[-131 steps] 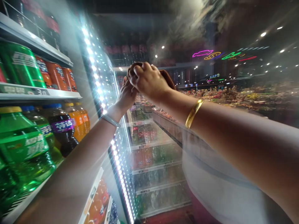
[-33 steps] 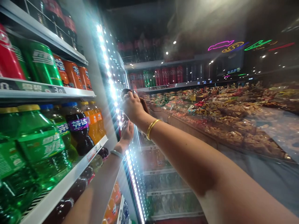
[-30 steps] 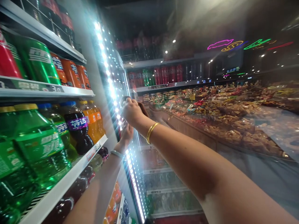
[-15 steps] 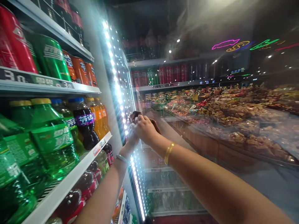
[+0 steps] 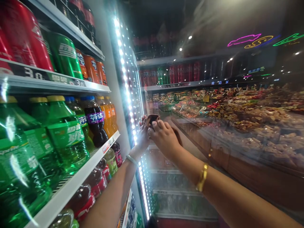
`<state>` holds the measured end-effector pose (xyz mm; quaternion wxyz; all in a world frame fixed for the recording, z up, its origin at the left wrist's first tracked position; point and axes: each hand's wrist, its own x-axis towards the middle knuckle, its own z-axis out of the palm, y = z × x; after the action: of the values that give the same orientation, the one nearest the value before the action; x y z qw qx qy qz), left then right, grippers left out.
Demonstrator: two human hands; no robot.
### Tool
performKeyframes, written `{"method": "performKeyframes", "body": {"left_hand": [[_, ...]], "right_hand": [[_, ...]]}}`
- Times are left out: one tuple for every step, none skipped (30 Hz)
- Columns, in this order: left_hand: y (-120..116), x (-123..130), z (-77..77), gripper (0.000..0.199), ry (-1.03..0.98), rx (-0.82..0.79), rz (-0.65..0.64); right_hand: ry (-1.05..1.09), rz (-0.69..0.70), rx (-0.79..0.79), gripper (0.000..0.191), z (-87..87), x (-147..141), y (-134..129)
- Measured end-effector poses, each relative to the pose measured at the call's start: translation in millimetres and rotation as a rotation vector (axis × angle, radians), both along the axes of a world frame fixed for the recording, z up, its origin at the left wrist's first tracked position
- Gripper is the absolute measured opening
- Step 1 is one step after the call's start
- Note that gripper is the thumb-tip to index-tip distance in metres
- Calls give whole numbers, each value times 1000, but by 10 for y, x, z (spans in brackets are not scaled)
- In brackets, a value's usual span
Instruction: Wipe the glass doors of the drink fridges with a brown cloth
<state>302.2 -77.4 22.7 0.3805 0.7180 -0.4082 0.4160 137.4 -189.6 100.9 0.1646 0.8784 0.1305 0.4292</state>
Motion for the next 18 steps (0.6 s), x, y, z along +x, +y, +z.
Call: {"method": "performKeyframes", "body": {"left_hand": [[-8,-23,-14,57,-11,-6,-6],[-20,-43,-26,59,-20,-13,-11],[-39,-59,-37,61,-26,-15,-17],[-62,-74,-48,62,-30,-17,-23],[-88,-88,-61,62,-33,-20,-27],[-113,-103,-76,63,-32,-25,-30],[-135,-121,-92,63,-31,-29,-32],[-152,-145,-108,63,-29,-34,-35],[-162,-172,-122,63,-27,-37,-37],[-166,-204,-134,63,-26,-39,-40],[-166,-236,-142,64,-29,-36,-47],[-167,-266,-148,64,-33,-29,-56],[-171,-291,-152,64,-39,-21,-64],[-182,-310,-157,64,-43,-14,-71],[-200,-321,-164,64,-45,-7,-76],[-225,-326,-177,63,-44,-3,-77],[-254,-325,-194,63,-39,-2,-76],[-284,-322,-215,62,-31,-4,-74]], "right_hand": [[-45,-30,9,32,-10,-64,-47],[-94,-66,27,32,1,-107,-76],[-137,-102,49,32,20,-129,-87],[-162,-130,67,33,33,-131,-81],[-161,-141,75,33,28,-124,-66],[-142,-134,67,33,-3,-117,-50],[-113,-116,49,33,-62,-121,-41],[-88,-93,28,32,-142,-143,-45],[-75,-75,9,30,-232,-187,-64],[-79,-68,0,29,-315,-249,-97],[-98,-74,1,27,-378,-319,-138],[-128,-90,10,27,-409,-387,-179],[-164,-111,25,26,-404,-440,-212],[-204,-133,45,26,-368,-468,-231],[-240,-151,64,27,-311,-467,-234],[-264,-160,78,28,-249,-439,-220],[-267,-163,81,29,-200,-393,-196],[-251,-161,76,30,-176,-343,-167]]}}
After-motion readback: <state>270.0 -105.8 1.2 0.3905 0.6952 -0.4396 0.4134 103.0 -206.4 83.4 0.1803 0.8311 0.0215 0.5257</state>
